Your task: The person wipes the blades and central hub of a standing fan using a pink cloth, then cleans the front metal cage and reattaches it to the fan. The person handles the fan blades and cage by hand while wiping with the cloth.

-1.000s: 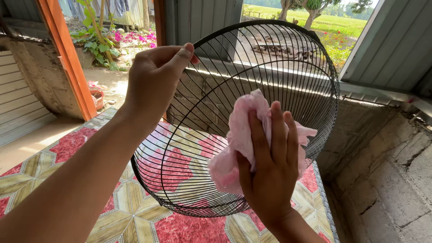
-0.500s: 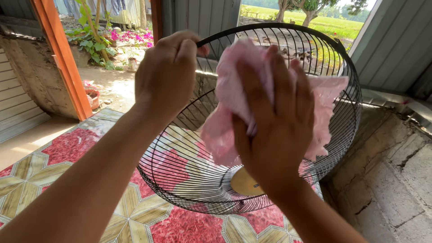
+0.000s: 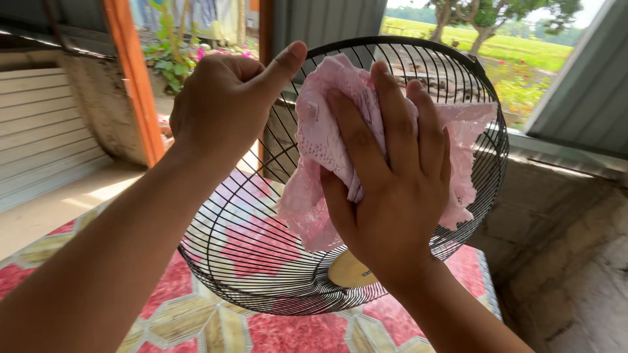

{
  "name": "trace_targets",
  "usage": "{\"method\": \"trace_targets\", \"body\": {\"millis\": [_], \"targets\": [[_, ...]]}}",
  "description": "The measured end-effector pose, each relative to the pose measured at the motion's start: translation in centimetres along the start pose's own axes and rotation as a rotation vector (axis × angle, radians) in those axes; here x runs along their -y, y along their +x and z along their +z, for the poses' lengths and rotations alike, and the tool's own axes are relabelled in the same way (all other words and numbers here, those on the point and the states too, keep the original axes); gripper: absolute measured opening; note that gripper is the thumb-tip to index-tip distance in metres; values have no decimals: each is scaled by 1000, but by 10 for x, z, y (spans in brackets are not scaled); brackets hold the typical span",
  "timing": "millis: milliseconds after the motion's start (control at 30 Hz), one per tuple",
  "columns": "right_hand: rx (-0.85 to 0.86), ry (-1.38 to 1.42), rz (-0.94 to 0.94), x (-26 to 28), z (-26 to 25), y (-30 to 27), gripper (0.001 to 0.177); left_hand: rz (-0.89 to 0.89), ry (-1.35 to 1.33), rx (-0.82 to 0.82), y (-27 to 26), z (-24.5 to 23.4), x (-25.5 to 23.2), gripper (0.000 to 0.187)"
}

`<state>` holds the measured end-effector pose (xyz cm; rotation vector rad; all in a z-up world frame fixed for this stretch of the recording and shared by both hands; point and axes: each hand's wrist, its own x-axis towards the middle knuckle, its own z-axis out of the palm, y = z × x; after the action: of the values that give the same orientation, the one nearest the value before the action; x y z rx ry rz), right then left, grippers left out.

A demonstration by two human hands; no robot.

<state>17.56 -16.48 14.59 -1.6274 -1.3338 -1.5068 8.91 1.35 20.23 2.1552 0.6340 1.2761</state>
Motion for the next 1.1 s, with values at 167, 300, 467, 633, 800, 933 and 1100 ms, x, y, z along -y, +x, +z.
{"method": "trace_targets", "body": {"millis": [167, 300, 467, 633, 800, 933, 1100], "targets": [[-41, 103, -6, 24, 16, 14, 56, -109, 87, -44, 0, -42, 7, 76], [-74, 185, -33, 48, 26, 23, 56, -207, 154, -78, -6, -74, 11, 77], [-94, 254, -38, 76, 36, 31, 57, -255, 203, -92, -14, -107, 21, 66], [-93, 326, -25, 100, 41, 37, 57, -271, 226, -132, -16, -133, 31, 64], [-68, 357, -19, 115, 44, 34, 58, -282, 264, -156, -21, -146, 42, 76], [-30, 373, -8, 122, 38, 13, 61, -254, 282, -174, -20, -149, 49, 73], [9, 357, -44, 118, 38, -6, 63, -206, 289, -170, -19, -150, 54, 75]]}}
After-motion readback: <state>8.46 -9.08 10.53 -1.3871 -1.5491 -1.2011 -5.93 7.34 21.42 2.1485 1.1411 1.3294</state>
